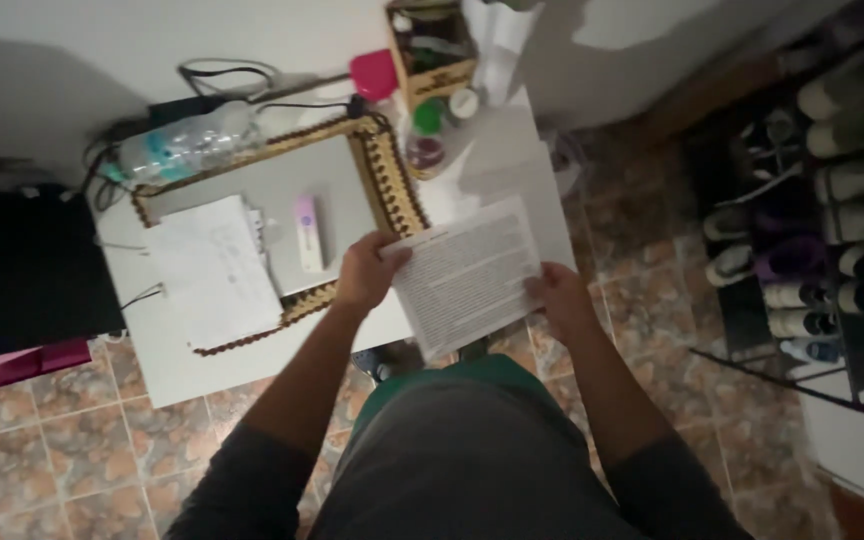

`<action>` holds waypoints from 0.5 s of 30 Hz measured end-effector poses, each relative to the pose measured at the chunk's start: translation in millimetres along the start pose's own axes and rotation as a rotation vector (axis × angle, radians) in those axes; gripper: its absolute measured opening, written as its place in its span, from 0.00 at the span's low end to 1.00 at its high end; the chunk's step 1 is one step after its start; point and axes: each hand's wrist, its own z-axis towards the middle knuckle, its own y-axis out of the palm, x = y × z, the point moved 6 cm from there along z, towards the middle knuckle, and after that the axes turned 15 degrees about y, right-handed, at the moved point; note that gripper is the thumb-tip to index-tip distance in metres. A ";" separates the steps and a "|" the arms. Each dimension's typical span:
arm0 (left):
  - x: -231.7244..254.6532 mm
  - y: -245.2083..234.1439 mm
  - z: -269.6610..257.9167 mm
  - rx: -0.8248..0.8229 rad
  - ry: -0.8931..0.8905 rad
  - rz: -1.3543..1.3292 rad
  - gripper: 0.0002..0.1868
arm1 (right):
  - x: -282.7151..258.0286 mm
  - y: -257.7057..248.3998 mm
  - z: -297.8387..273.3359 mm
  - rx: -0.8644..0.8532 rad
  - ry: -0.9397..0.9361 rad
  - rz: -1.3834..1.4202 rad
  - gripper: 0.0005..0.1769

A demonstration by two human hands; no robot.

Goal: Organizing and sorting various papers and documents on a desk next to a laptop.

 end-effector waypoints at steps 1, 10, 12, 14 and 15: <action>4.0 12.0 2.2 -0.012 -0.006 0.002 0.17 | -3.8 -10.2 1.5 0.002 0.012 0.006 0.21; -52.8 181.5 -22.3 -0.365 0.495 0.607 0.28 | -31.2 -103.4 62.1 0.108 -0.030 0.228 0.17; -34.8 191.5 -19.8 -0.376 0.467 0.619 0.33 | -59.5 -97.9 59.5 0.156 -0.057 0.182 0.16; -19.8 193.4 -25.2 -0.460 0.442 0.700 0.28 | -41.5 -110.6 106.6 0.052 -0.182 0.162 0.15; -12.7 196.5 -28.5 -0.544 0.436 0.777 0.23 | -35.9 -115.4 126.1 -0.045 -0.317 0.152 0.14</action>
